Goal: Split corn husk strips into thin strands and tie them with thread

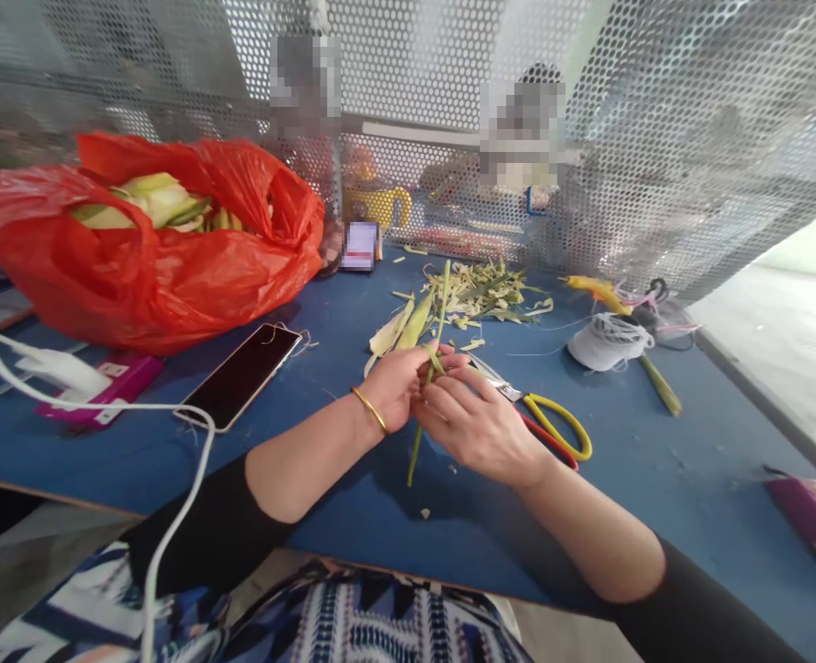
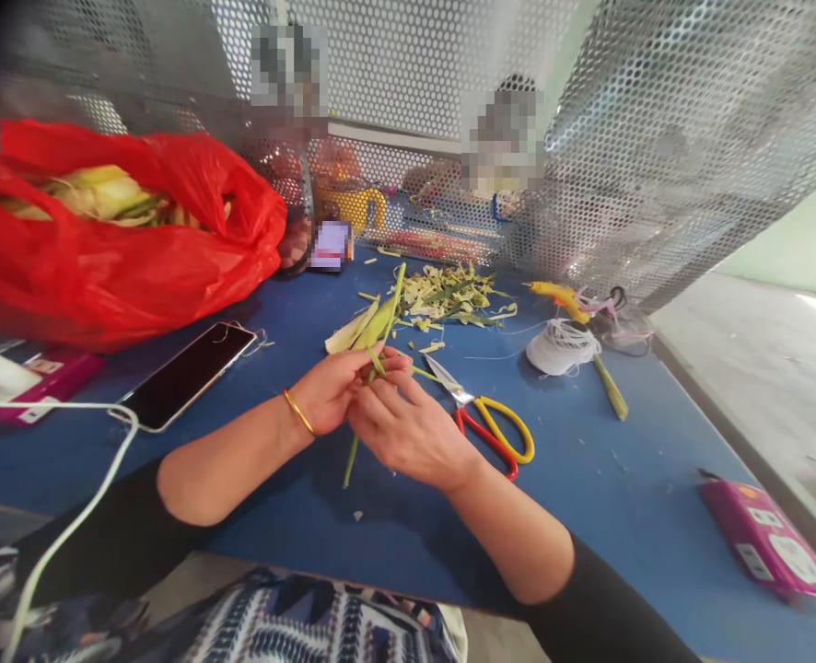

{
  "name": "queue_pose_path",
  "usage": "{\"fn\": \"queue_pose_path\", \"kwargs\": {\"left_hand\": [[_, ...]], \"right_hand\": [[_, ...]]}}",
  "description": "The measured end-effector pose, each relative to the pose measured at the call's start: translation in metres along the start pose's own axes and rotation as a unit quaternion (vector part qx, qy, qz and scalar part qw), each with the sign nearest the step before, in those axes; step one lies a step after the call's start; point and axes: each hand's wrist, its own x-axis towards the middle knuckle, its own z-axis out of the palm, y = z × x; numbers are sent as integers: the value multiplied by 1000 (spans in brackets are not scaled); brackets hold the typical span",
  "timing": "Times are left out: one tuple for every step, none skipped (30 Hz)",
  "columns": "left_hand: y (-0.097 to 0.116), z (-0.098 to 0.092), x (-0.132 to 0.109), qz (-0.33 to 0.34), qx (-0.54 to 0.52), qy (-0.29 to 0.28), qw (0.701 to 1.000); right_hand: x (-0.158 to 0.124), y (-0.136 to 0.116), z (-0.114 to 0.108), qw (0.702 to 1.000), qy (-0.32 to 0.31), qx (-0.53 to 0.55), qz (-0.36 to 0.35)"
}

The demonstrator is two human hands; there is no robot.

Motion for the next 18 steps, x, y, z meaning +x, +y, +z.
{"fn": "queue_pose_path", "kwargs": {"left_hand": [[-1,0,-1,2,12,-6,1000],[-3,1,-2,9,22,-11,1000],[-4,1,-3,20,31,-13,999],[-4,1,-3,29,41,-17,999],[-5,1,-4,36,53,-21,998],[-6,1,-4,40,66,-28,997],[-7,1,-4,42,81,-37,995],[-8,1,-4,42,97,-47,993],[-10,0,-4,42,112,-55,991],[-11,0,-3,45,126,-61,989],[-12,-1,-3,49,139,-66,987],[-13,-1,-3,53,150,-69,985],[-13,-2,-3,58,158,-71,983],[-13,-2,-2,63,164,-71,982],[-13,-2,-2,68,167,-69,981],[-13,-2,-2,72,169,-66,981],[-13,-3,-2,75,170,-61,981],[-13,-3,-2,77,173,-58,980]], "right_hand": [[-1,0,0,1000,7,14,4],[-3,1,0,999,20,33,28],[-5,2,0,995,39,57,73],[-7,4,0,985,61,85,137],[-8,6,0,966,85,115,217],[-10,9,1,935,108,145,304],[-11,12,3,895,124,177,390],[-11,15,5,848,128,214,468],[-12,17,8,799,118,254,532],[-12,20,10,753,96,295,580],[-11,21,13,713,67,333,614],[-11,22,16,678,38,366,637],[-11,23,17,651,11,390,651],[-10,23,19,633,-7,404,660],[-10,23,19,626,-19,409,664],[-9,23,19,625,-25,408,665],[-9,23,19,630,-27,401,665],[-8,23,18,637,-29,388,665]]}}
